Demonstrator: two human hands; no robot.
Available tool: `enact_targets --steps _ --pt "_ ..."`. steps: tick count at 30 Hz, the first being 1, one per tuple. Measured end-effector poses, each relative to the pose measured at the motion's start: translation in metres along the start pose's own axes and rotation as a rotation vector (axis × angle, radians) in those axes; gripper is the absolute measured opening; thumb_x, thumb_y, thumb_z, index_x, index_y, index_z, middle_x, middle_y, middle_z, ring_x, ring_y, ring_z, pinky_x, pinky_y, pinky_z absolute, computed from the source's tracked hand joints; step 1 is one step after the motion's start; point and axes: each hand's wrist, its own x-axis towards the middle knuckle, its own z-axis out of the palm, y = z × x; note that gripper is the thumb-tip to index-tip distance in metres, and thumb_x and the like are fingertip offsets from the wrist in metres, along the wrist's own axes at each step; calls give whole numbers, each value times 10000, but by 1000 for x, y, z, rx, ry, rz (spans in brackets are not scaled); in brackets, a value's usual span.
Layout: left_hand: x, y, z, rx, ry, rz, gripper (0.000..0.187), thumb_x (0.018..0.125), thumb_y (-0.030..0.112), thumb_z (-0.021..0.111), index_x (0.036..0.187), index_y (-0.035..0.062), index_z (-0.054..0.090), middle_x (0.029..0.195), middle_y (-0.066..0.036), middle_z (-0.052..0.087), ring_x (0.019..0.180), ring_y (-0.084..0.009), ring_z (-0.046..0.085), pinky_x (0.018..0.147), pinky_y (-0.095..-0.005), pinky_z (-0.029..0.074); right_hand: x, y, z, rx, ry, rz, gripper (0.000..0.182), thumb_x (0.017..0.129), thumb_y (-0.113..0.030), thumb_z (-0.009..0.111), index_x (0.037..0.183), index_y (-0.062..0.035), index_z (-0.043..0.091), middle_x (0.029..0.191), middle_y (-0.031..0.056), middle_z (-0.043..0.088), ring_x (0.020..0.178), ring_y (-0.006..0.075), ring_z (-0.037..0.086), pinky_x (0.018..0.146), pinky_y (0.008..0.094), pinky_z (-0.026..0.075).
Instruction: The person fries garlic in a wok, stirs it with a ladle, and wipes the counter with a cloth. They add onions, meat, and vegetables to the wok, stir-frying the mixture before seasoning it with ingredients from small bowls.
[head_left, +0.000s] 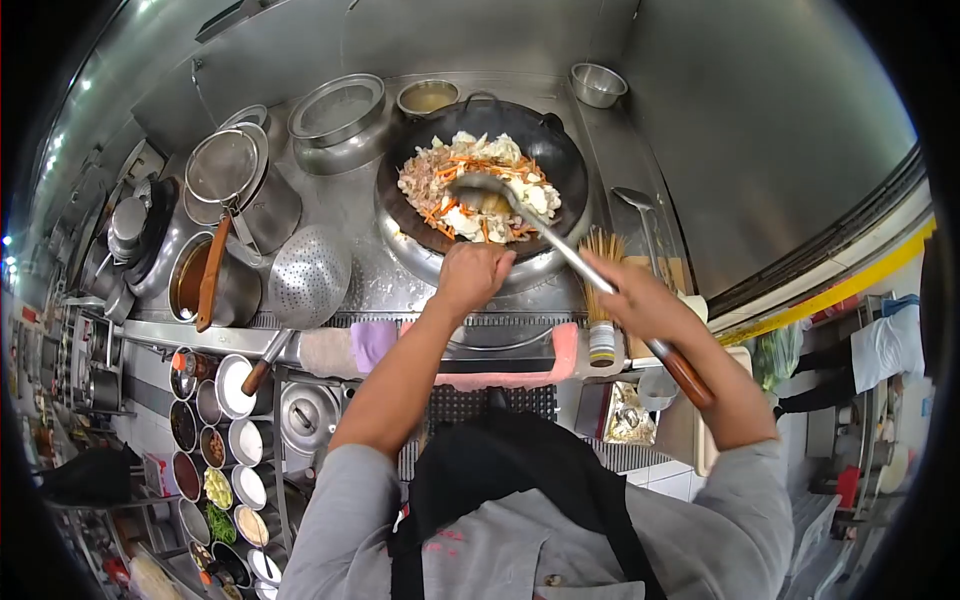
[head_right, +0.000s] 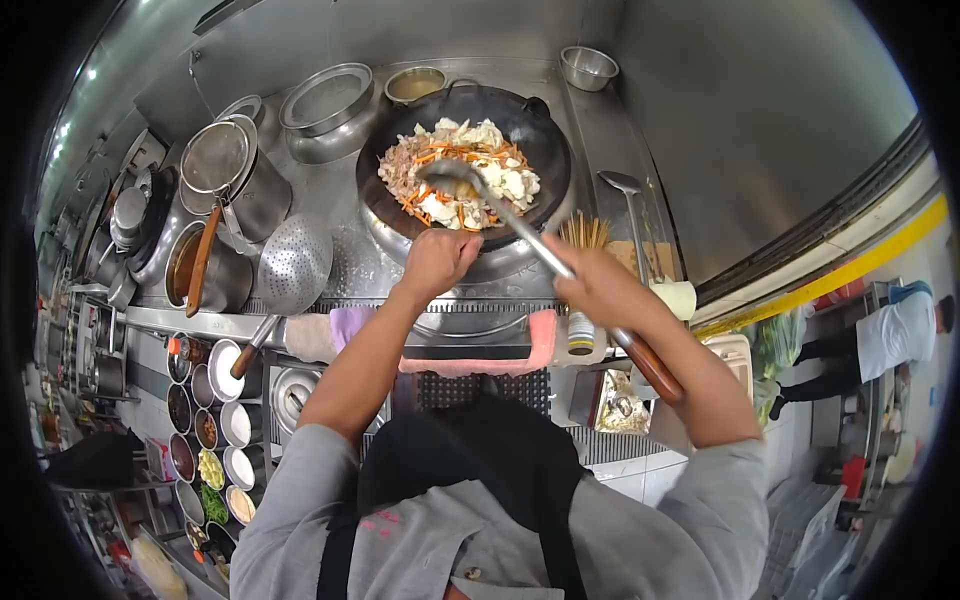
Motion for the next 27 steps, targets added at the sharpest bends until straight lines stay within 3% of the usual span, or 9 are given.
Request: enact_targets --steps 2,3,6,10,13,16,17,22,27 --pt "-3 40 -43 11 51 18 362 938 332 587 711 51 614 709 -155 650 684 -387 638 635 -496 491 -15 -17 -3 -116 -132 -88 616 862 -88 545 1442 48 390 1275 337 553 1163 440 578 1001 421 456" --pt "-9 44 -48 -8 8 10 369 936 345 593 707 56 610 720 -152 654 687 -386 638 622 -492 488 -16 -3 10 -227 -122 -143 627 866 -12 482 1476 24 343 991 278 610 868 425 624 754 441 502" --pt "-28 40 -26 32 -7 -50 348 921 319 608 678 69 610 705 -145 652 658 -358 645 604 -481 508 5 -33 24 -268 -192 182 640 854 -8 501 1468 58 331 1001 282 607 924 429 610 832 476 471" --pt "-97 73 -30 16 88 111 363 928 350 597 658 106 590 660 -120 621 596 -348 631 540 -463 502 5 -3 46 -305 -3 10 631 861 -20 515 1460 66 335 1026 297 606 936 434 609 882 492 472" --pt "-78 69 -52 89 95 120 360 918 349 613 659 100 589 654 -120 620 592 -336 633 538 -453 503 -23 -30 31 -323 -45 -45 614 873 -31 518 1453 70 341 1021 301 604 962 435 611 892 493 472" --pt "-31 40 -39 15 114 61 369 917 346 614 654 90 584 643 -136 618 608 -357 635 545 -465 500 -17 -51 22 -331 -218 29 605 882 -37 527 1451 63 347 1020 306 597 985 438 608 885 489 475" --pt "-38 37 -26 4 102 50 371 923 340 611 655 84 582 646 -146 615 627 -372 629 556 -476 492 -6 -76 21 -354 -295 205 612 877 -33 531 1455 51 349 1020 313 593 985 445 605 880 483 480" --pt "-115 64 -19 -20 100 128 372 921 310 627 648 67 559 640 -151 598 617 -374 616 557 -474 484 12 -13 52 -370 -8 94 618 864 -30 531 1451 55 355 993 317 602 969 448 606 871 480 479" --pt "-44 53 -53 49 43 56 365 933 353 597 692 80 622 679 -146 635 622 -364 630 564 -474 498 -16 -52 16 -331 -204 35 619 861 -36 539 1442 73 355 1039 325 606 975 460 601 876 480 474"
